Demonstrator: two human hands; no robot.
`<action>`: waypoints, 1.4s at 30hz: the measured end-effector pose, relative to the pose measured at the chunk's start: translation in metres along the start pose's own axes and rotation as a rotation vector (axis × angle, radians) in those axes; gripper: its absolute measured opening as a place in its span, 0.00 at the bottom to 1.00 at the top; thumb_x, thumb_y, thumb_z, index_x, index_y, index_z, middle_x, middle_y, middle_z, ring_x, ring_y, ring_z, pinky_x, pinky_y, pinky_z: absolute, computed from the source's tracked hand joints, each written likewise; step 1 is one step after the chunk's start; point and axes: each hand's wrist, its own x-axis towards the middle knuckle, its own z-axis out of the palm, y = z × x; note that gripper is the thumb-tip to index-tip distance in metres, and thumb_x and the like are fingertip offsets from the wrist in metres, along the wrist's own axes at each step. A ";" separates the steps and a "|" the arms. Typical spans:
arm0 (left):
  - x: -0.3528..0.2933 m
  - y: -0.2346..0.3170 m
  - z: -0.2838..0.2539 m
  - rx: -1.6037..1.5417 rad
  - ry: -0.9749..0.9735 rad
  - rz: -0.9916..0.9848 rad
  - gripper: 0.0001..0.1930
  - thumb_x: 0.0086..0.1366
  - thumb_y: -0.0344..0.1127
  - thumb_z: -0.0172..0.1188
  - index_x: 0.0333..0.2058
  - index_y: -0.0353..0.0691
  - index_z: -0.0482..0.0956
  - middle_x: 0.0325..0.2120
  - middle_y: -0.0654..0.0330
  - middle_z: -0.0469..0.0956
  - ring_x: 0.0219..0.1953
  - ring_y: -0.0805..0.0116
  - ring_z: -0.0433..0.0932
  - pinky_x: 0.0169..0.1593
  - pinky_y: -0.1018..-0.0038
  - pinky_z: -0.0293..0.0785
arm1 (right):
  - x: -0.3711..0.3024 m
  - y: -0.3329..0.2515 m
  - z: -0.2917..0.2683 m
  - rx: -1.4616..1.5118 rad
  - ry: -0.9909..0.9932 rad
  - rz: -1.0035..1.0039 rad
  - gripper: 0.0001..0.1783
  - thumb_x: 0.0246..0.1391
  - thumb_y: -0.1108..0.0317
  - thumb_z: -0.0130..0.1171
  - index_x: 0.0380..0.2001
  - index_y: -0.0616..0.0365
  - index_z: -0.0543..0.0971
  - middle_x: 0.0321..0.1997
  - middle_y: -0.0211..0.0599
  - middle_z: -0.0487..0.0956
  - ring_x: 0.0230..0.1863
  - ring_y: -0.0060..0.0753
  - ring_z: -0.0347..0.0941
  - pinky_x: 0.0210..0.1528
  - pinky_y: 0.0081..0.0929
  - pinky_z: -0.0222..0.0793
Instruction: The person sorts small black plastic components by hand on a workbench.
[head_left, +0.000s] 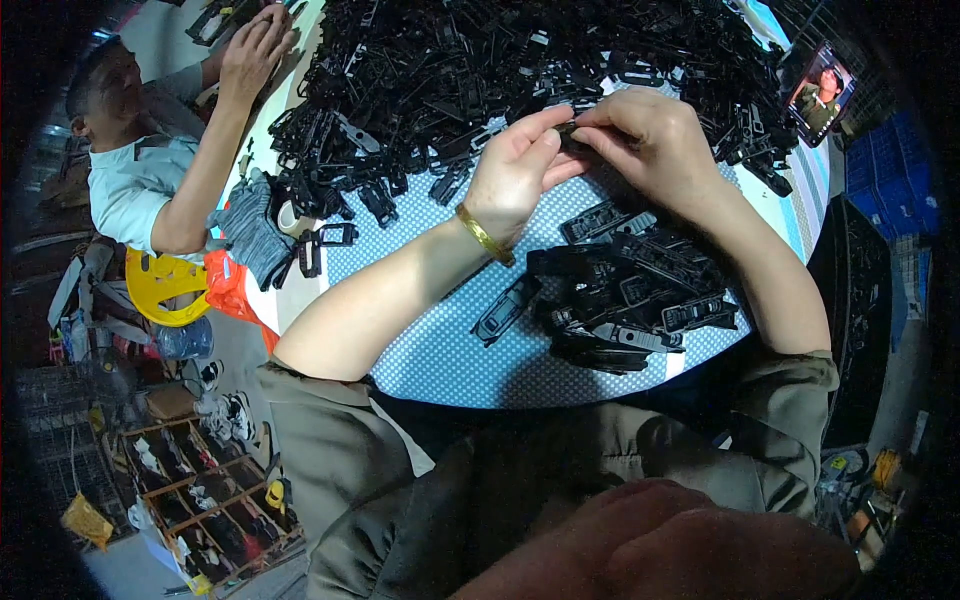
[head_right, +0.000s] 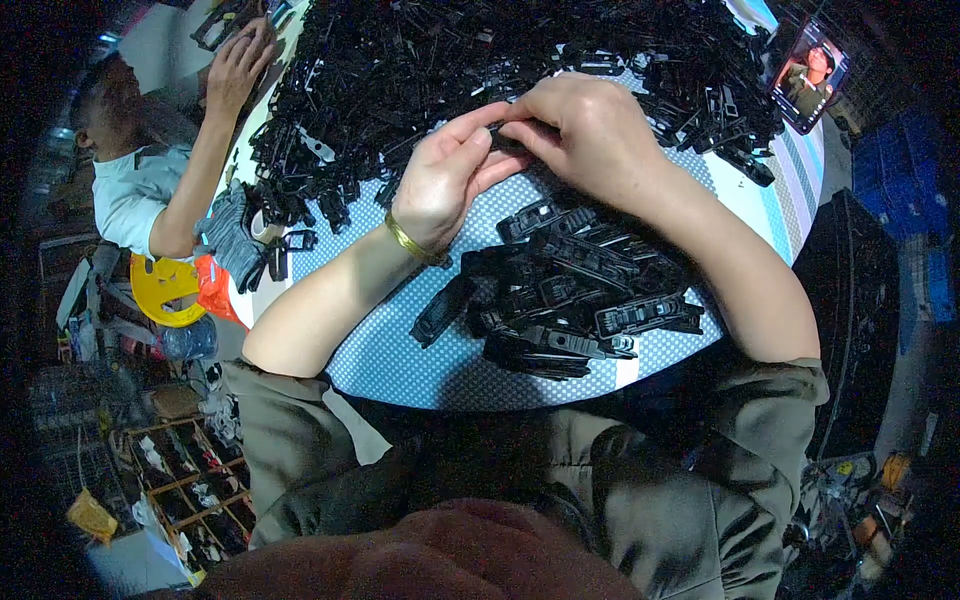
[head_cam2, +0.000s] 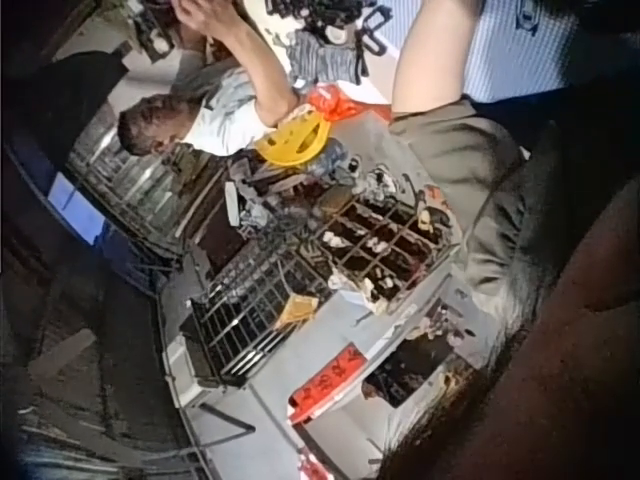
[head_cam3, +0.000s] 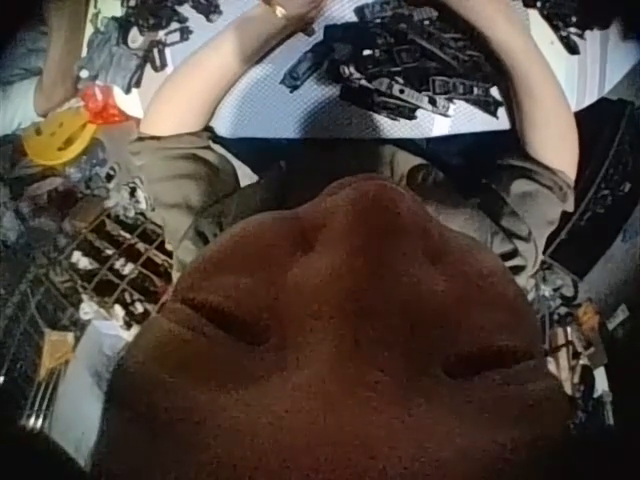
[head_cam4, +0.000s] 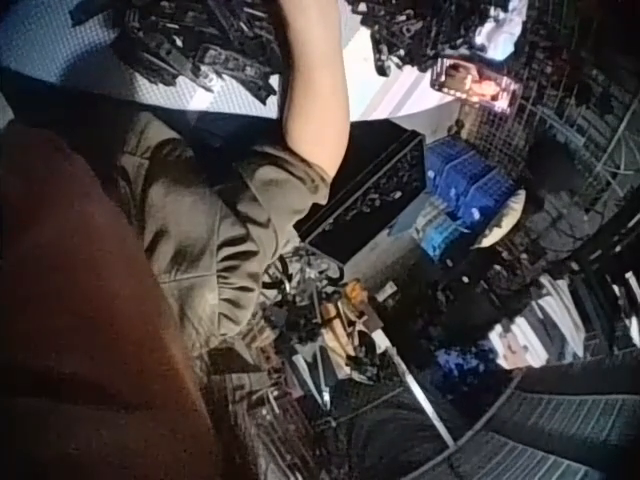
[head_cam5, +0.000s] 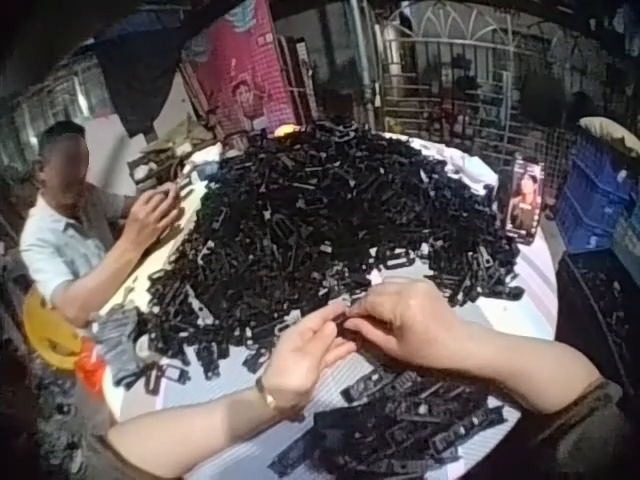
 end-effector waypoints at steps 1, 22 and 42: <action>0.000 0.002 0.002 0.015 0.025 -0.019 0.19 0.65 0.31 0.37 0.52 0.28 0.56 0.42 0.50 0.69 0.42 0.69 0.73 0.48 0.75 0.71 | 0.000 0.000 -0.001 0.002 -0.001 0.001 0.06 0.39 0.72 0.61 0.24 0.61 0.77 0.23 0.38 0.75 0.24 0.34 0.72 0.25 0.25 0.67; 0.000 0.003 -0.003 -0.151 -0.117 0.016 0.26 0.60 0.28 0.50 0.54 0.29 0.52 0.39 0.51 0.70 0.42 0.68 0.72 0.47 0.75 0.72 | 0.000 0.010 0.004 0.065 0.010 0.087 0.11 0.40 0.66 0.60 0.28 0.61 0.74 0.37 0.37 0.73 0.39 0.35 0.69 0.39 0.24 0.65; -0.020 0.032 0.018 0.862 -0.219 0.755 0.15 0.55 0.24 0.51 0.43 0.32 0.70 0.39 0.51 0.74 0.37 0.66 0.76 0.40 0.75 0.73 | 0.011 0.076 -0.047 -0.096 0.110 0.333 0.13 0.50 0.62 0.53 0.38 0.54 0.76 0.36 0.37 0.76 0.40 0.30 0.71 0.40 0.25 0.66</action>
